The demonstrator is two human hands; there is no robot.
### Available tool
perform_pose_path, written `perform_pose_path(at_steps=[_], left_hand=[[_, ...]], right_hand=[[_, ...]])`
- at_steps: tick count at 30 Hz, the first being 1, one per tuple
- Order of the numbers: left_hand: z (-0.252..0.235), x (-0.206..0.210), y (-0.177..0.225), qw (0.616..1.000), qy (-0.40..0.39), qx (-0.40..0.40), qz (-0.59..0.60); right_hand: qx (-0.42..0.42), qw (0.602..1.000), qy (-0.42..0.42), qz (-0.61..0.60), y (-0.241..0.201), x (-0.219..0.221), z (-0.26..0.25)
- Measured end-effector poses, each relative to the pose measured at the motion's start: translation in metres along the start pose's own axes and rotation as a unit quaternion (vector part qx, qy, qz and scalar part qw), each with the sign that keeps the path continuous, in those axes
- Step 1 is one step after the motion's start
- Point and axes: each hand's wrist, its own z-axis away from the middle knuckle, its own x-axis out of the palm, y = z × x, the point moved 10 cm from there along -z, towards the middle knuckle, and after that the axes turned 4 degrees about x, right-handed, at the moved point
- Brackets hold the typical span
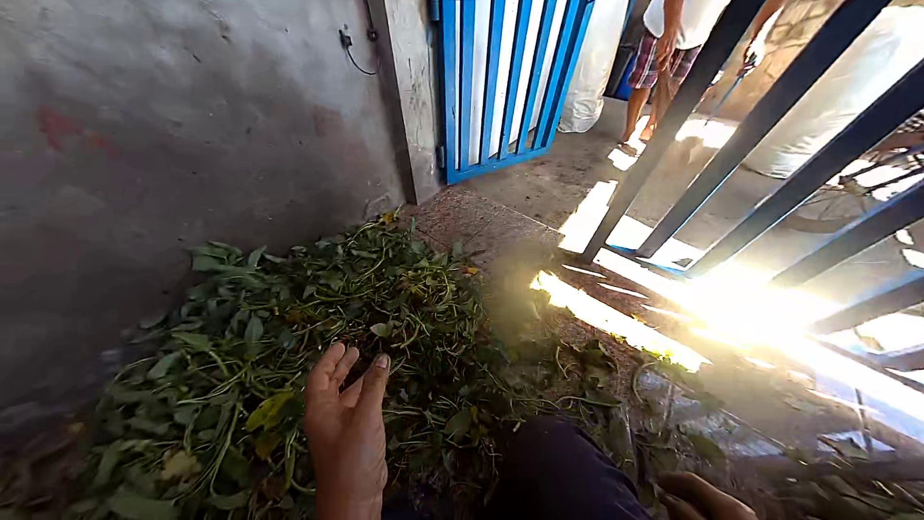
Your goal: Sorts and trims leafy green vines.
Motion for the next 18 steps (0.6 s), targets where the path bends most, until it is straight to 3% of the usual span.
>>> perform_pose_path(at_steps=[4, 8, 13, 18], left_hand=[[0.007, -0.008, 0.001, 0.999, -0.031, -0.018, -0.032], [0.01, -0.016, 0.006, 0.997, -0.035, -0.025, -0.068], [0.022, -0.021, 0.016, 0.996, -0.035, -0.032, -0.077], [0.043, -0.025, 0.023, 0.996, -0.05, -0.004, -0.08]], right_hand=[[-0.024, 0.988, -0.062, 0.136, -0.001, 0.071, -0.128], [-0.009, 0.98, -0.068, 0.186, -0.013, 0.113, -0.218], [0.085, 0.964, -0.036, 0.251, -0.003, 0.14, -0.274], [0.04, 0.928, -0.071, 0.363, 0.006, 0.174, -0.287]])
